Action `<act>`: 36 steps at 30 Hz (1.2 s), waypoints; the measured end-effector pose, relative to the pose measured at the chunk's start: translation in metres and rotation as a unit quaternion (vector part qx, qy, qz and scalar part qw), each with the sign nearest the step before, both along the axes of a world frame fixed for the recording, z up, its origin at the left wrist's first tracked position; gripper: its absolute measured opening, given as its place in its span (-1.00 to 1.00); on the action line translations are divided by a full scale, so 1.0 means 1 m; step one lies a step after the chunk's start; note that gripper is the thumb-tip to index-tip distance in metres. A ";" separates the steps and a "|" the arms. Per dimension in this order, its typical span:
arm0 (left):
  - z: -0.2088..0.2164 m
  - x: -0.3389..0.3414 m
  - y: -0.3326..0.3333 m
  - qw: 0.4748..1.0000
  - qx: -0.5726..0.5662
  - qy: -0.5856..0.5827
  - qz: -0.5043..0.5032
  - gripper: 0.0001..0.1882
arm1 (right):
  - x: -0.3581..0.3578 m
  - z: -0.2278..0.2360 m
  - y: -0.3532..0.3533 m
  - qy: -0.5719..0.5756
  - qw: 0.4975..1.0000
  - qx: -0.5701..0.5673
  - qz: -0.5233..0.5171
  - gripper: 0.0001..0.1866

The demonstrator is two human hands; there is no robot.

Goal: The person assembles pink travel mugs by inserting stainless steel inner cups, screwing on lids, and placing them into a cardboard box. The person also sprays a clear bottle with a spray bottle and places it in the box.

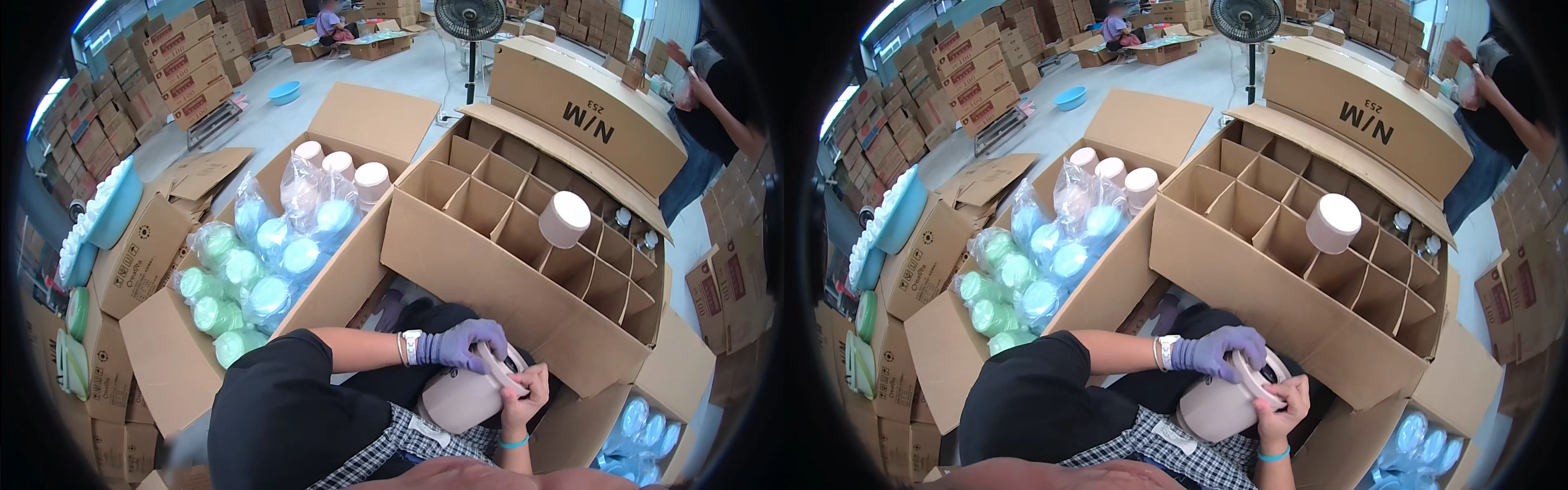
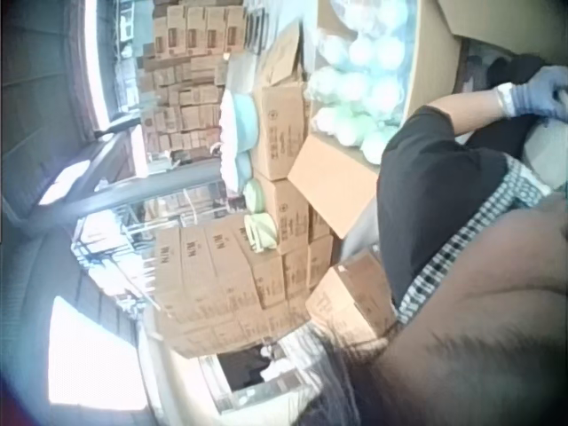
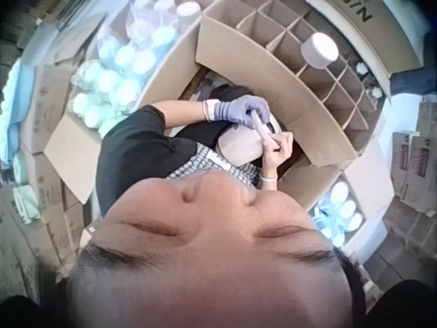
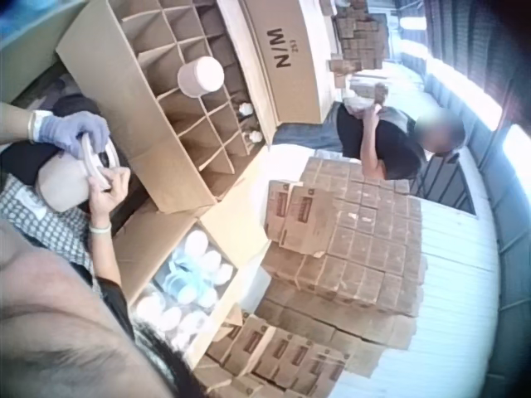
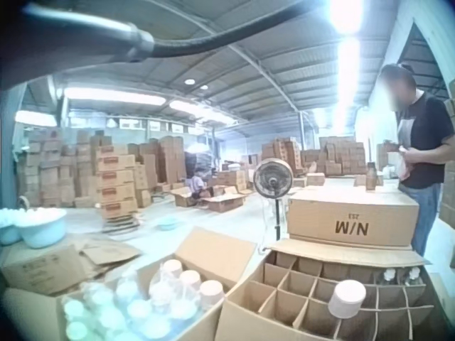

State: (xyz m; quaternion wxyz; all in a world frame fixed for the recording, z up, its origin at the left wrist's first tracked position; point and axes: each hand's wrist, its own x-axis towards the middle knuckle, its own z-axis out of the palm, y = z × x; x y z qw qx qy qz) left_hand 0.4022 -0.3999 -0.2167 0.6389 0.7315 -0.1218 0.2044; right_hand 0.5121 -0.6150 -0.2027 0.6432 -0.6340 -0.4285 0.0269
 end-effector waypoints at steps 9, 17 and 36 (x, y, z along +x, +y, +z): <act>0.016 -0.022 -0.025 0.985 0.122 -0.070 0.101 -0.62 | -0.006 -0.022 -0.001 0.135 0.986 0.085 0.040 -0.31; 0.065 -0.029 -0.065 0.945 0.287 0.015 0.155 -0.59 | 0.009 -0.039 0.029 0.315 0.924 0.153 0.156 -0.46; -0.003 0.009 0.025 0.964 -0.191 0.136 -0.122 -0.71 | -0.028 0.040 -0.017 -0.091 0.988 -0.123 0.025 -0.45</act>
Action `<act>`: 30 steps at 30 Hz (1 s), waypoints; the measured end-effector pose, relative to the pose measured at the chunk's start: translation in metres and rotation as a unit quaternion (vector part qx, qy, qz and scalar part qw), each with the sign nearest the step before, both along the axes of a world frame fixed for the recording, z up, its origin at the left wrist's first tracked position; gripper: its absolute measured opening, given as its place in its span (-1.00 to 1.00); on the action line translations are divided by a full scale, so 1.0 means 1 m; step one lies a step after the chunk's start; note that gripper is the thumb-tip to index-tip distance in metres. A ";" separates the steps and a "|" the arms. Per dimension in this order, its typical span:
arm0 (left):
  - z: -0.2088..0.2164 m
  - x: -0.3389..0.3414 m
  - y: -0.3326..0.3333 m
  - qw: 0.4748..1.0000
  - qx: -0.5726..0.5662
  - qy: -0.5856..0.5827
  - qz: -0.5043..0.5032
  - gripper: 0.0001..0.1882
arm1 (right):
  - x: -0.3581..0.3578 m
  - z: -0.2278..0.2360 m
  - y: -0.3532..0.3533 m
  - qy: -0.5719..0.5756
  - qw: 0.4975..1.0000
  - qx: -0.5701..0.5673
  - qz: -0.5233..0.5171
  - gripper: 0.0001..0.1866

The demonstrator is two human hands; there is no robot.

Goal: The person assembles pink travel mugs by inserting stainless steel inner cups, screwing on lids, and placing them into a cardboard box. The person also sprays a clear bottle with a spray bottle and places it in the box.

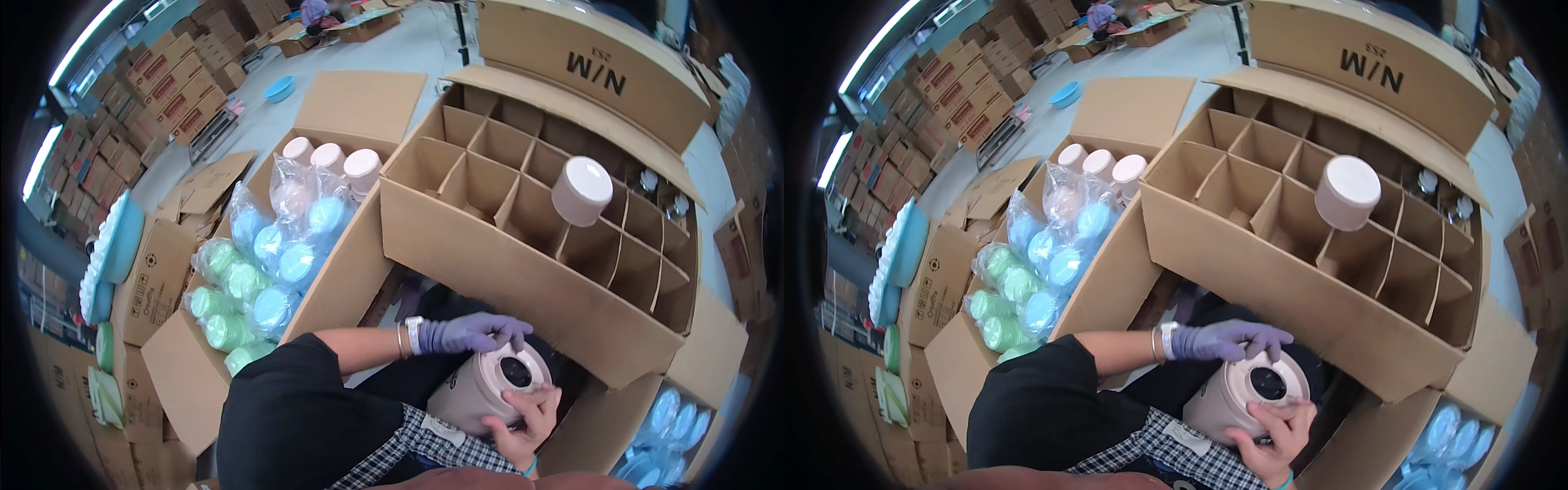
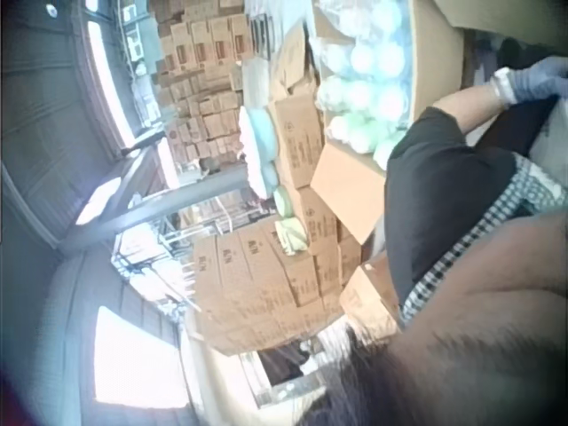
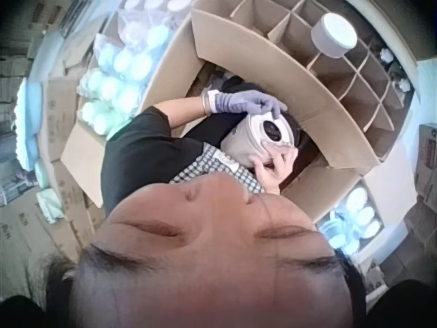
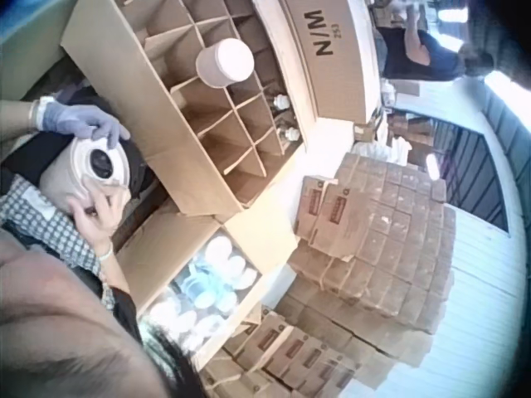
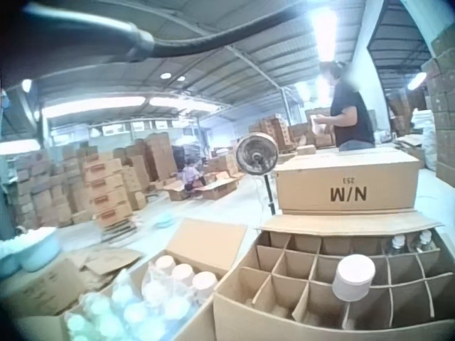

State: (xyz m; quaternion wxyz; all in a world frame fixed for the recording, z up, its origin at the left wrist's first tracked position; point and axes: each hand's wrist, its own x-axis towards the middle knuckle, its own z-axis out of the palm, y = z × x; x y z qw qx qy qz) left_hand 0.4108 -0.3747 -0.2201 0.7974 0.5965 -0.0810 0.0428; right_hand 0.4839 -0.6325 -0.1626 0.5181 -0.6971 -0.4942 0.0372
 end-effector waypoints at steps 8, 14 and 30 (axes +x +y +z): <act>0.058 -0.022 -0.037 0.964 0.254 0.007 0.073 -0.73 | 0.043 -0.071 -0.005 0.267 0.948 0.170 0.025 -0.35; 0.035 0.007 0.014 0.970 0.238 0.028 0.033 -0.81 | 0.035 -0.002 -0.011 0.046 0.997 0.040 0.042 -0.34; 0.104 -0.013 -0.031 0.896 0.389 -0.098 0.191 -0.84 | 0.071 -0.040 -0.001 0.259 0.959 0.087 0.081 -0.27</act>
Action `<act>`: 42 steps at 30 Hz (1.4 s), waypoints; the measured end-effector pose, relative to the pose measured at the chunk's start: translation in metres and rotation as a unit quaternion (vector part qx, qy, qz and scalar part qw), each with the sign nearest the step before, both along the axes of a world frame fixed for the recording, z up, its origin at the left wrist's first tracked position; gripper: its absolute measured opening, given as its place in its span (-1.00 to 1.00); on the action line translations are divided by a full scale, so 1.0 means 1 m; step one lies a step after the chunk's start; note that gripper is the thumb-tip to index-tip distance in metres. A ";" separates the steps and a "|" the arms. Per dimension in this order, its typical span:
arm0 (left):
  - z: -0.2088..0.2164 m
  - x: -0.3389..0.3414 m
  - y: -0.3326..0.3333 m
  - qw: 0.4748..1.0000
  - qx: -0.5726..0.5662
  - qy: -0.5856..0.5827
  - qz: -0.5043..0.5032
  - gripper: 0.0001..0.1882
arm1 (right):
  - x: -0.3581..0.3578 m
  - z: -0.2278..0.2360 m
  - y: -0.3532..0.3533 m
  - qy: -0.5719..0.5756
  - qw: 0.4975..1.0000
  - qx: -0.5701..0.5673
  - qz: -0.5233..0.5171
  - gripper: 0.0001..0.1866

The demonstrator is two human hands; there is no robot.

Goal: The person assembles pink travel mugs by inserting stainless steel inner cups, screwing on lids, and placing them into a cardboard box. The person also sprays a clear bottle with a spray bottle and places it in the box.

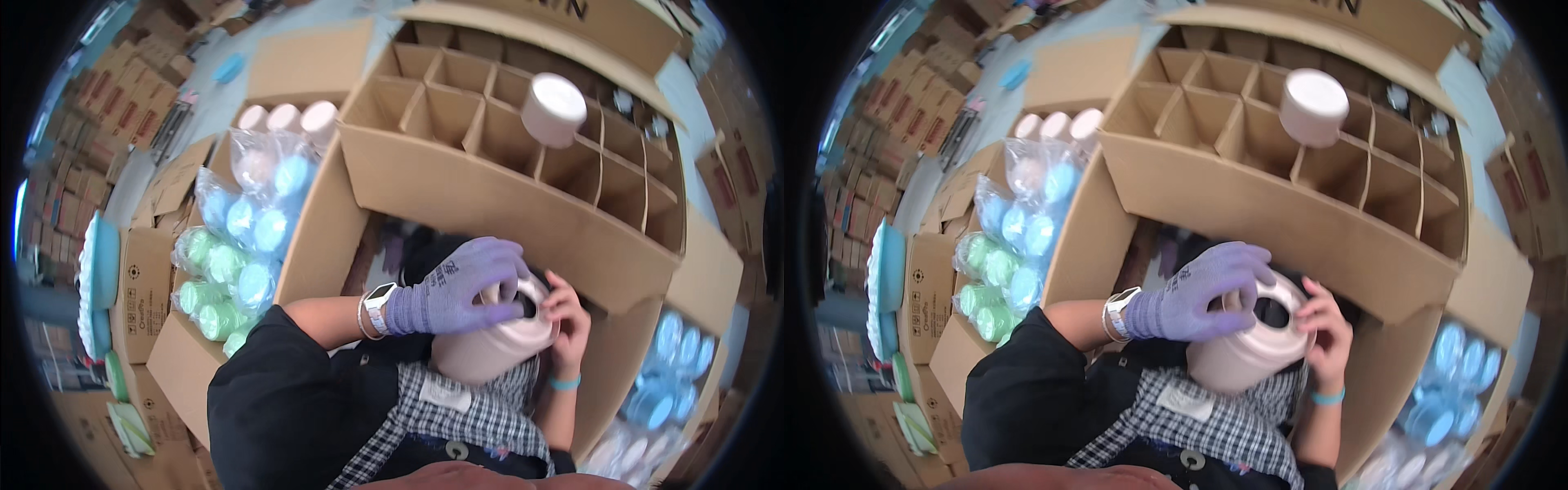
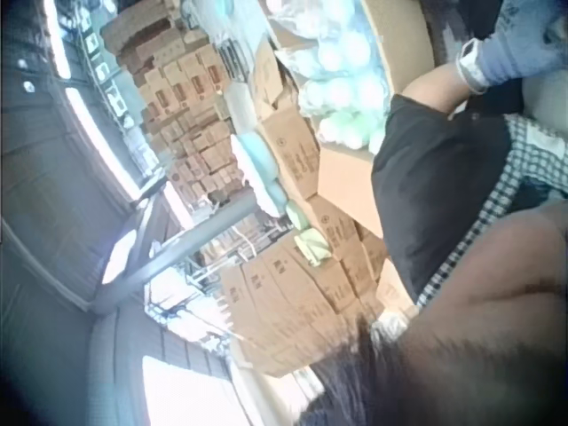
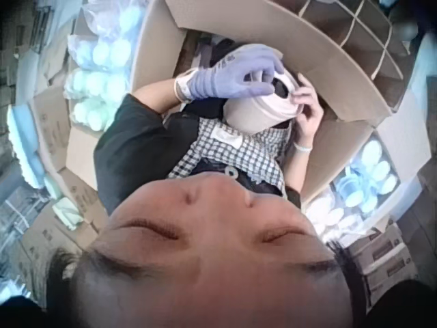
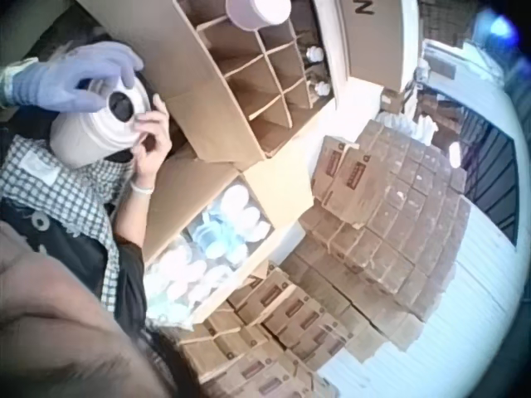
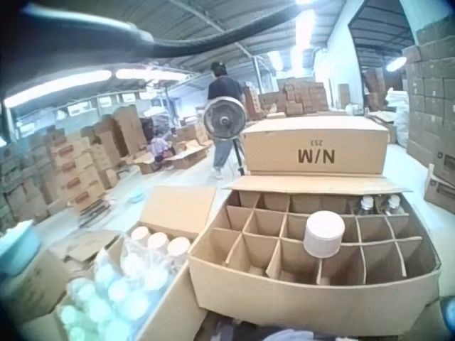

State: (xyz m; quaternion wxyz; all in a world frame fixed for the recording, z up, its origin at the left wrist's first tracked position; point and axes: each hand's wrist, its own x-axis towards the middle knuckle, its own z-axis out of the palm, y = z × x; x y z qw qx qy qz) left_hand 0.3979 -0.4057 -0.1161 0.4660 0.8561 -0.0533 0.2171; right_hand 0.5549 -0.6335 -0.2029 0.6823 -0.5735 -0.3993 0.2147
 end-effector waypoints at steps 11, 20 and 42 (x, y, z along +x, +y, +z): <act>-0.013 0.013 0.017 0.997 -0.048 0.046 0.032 -0.94 | -0.010 0.008 0.005 0.039 0.998 0.050 -0.026 -0.35; -0.063 0.025 0.048 0.940 -0.255 0.195 -0.115 -0.75 | -0.050 0.051 0.001 -0.261 0.963 -0.037 -0.057 -0.44; -0.030 -0.001 -0.013 0.991 -0.051 0.117 -0.032 -0.78 | -0.027 -0.008 -0.005 0.005 0.999 0.044 0.011 -0.47</act>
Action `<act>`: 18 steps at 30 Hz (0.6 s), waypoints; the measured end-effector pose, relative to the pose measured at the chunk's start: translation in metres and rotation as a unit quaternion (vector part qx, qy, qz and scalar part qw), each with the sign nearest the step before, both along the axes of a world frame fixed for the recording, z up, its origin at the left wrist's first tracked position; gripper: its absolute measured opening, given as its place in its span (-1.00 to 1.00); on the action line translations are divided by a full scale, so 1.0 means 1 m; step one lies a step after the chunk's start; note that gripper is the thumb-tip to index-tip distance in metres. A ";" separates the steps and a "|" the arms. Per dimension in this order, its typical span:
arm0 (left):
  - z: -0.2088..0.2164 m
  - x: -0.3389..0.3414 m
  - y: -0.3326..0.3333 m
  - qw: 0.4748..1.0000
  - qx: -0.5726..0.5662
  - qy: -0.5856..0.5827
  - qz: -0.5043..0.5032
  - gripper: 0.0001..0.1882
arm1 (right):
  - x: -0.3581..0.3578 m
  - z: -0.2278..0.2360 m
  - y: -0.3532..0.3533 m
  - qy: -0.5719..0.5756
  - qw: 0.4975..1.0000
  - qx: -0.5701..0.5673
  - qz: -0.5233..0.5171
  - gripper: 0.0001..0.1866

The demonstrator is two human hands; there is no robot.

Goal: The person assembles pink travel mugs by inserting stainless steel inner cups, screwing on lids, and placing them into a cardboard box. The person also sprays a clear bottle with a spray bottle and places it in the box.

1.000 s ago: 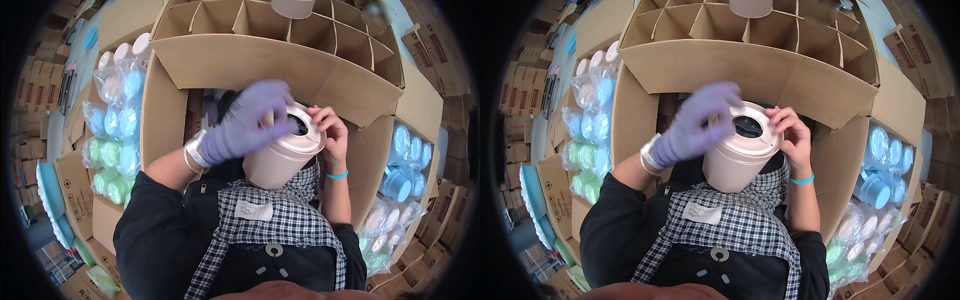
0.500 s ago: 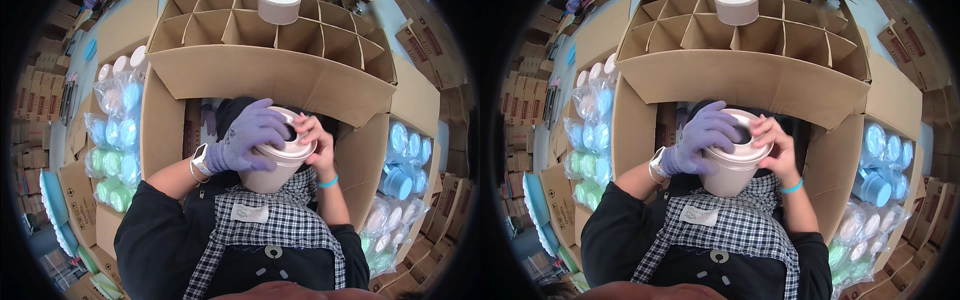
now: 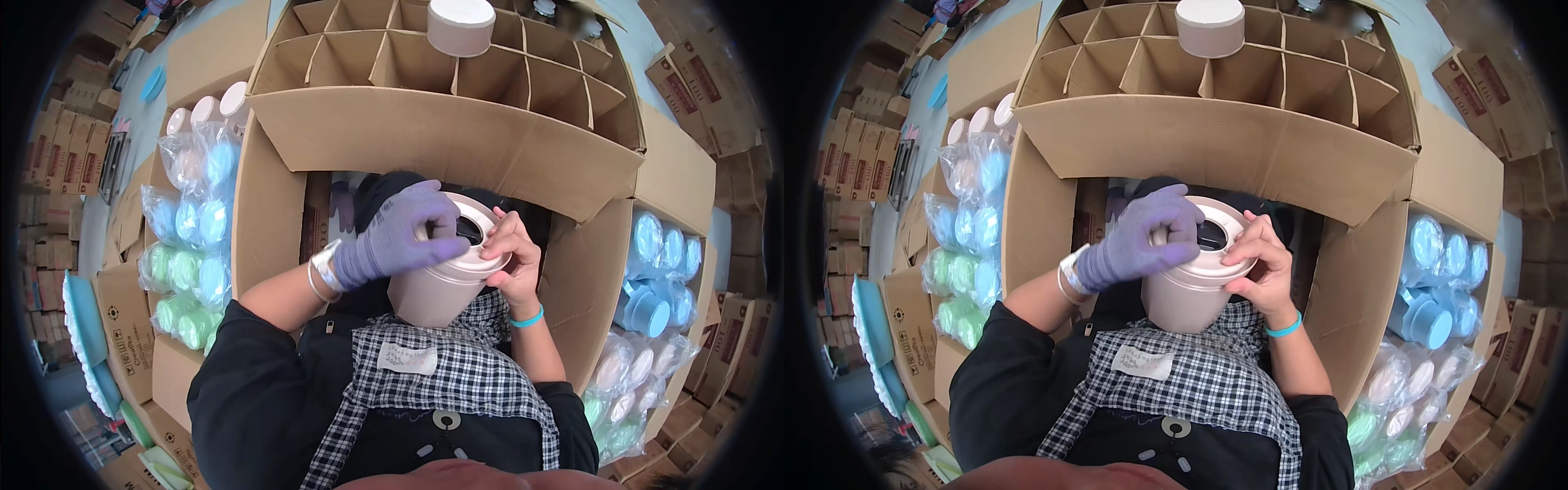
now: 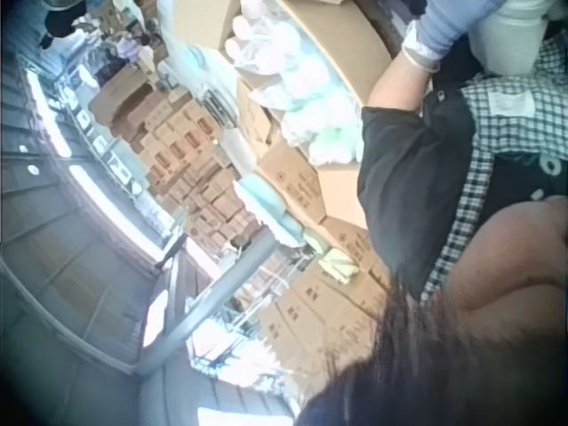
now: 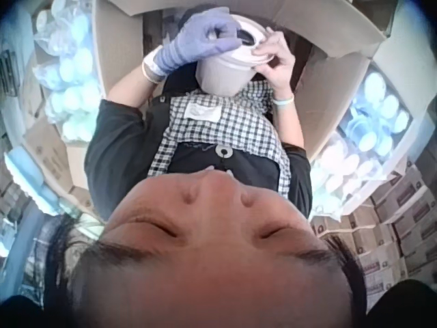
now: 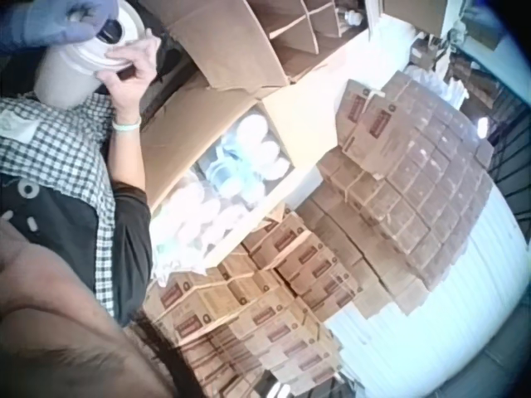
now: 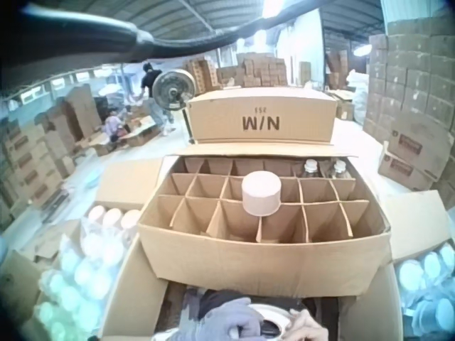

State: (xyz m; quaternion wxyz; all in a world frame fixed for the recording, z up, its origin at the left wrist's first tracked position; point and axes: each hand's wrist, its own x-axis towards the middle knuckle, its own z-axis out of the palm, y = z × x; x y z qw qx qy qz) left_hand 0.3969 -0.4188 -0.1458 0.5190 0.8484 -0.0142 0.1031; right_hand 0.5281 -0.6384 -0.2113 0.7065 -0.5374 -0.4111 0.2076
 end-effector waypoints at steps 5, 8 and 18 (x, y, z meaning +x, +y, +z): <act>-0.036 0.015 0.027 0.976 -0.200 -0.014 -0.086 -0.73 | -0.033 0.019 0.013 -0.154 0.973 -0.078 -0.150 -0.53; -0.073 0.016 0.049 0.964 -0.255 -0.011 -0.071 -0.71 | -0.068 0.066 0.025 -0.379 0.891 -0.169 -0.185 -0.57; 0.026 0.002 0.015 0.991 -0.060 0.119 -0.015 -0.76 | 0.014 -0.018 0.009 0.067 0.994 0.060 0.056 -0.58</act>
